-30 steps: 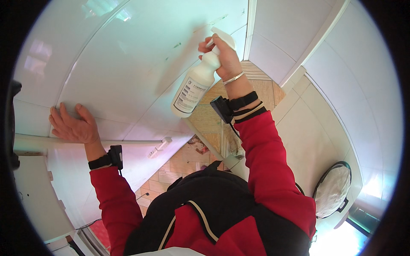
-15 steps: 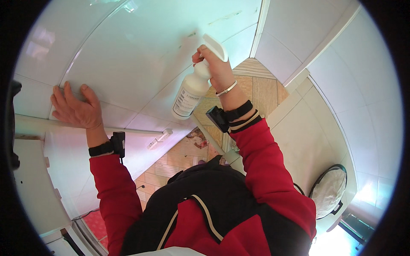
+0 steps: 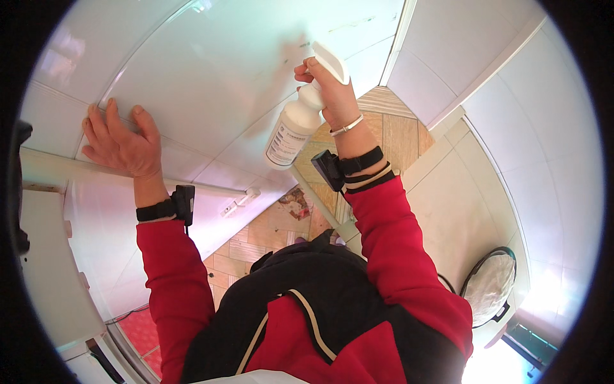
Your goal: The person cleans the exterior of a white refrigerator by spraying cleaner and wiping with a cloth. They also fetch water from a blue basin using a saucepan and pour it into a red bucket.
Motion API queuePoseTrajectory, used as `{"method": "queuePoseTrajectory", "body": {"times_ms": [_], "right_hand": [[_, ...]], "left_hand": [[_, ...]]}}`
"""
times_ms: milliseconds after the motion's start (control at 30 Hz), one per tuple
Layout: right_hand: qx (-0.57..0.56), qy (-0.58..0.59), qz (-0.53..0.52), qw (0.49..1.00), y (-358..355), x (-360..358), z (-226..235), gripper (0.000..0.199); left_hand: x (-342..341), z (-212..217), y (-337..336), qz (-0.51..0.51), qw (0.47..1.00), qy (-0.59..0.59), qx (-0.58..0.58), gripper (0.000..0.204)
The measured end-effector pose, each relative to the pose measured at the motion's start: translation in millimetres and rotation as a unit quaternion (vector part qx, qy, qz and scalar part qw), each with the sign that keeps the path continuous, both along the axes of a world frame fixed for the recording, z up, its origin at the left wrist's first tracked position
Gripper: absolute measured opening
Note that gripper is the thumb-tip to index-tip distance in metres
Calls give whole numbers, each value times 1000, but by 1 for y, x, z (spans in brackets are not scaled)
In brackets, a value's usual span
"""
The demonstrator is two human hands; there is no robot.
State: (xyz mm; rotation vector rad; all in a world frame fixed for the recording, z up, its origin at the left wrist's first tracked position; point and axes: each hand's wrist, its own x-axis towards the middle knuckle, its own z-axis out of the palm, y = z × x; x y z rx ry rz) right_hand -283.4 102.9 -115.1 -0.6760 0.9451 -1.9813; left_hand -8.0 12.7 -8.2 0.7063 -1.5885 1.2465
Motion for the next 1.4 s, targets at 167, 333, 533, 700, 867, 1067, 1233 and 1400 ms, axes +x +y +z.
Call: {"method": "queuePoseTrajectory", "body": {"times_ms": [167, 333, 533, 700, 867, 1067, 1233, 1400], "right_hand": [[31, 28, 47, 998, 4, 22, -6, 17], [57, 34, 34, 997, 3, 39, -8, 18], [49, 140, 91, 985, 3, 53, -2, 21], [6, 27, -22, 999, 15, 14, 5, 21], [4, 62, -131, 989, 34, -73, 7, 19], [62, 122, -177, 975, 37, -153, 9, 21], [100, 90, -151, 979, 11, -199, -3, 33], [103, 79, -130, 983, -20, -231, -17, 21]], "left_hand": [[0, -1, 0, -2, 1000, 3, -1, 32], [-1, -2, -2, -20, 1000, 7, 1, 31], [-3, -1, -1, -24, 1000, 9, -13, 30], [0, 1, 9, 31, 997, 7, 70, 29], [-2, 0, 8, 12, 999, 12, 48, 30], [2, -2, 5, 11, 999, -1, 38, 30], [4, 0, 3, 23, 999, -26, 21, 29], [0, 3, 4, 33, 999, -40, 11, 31]]}}
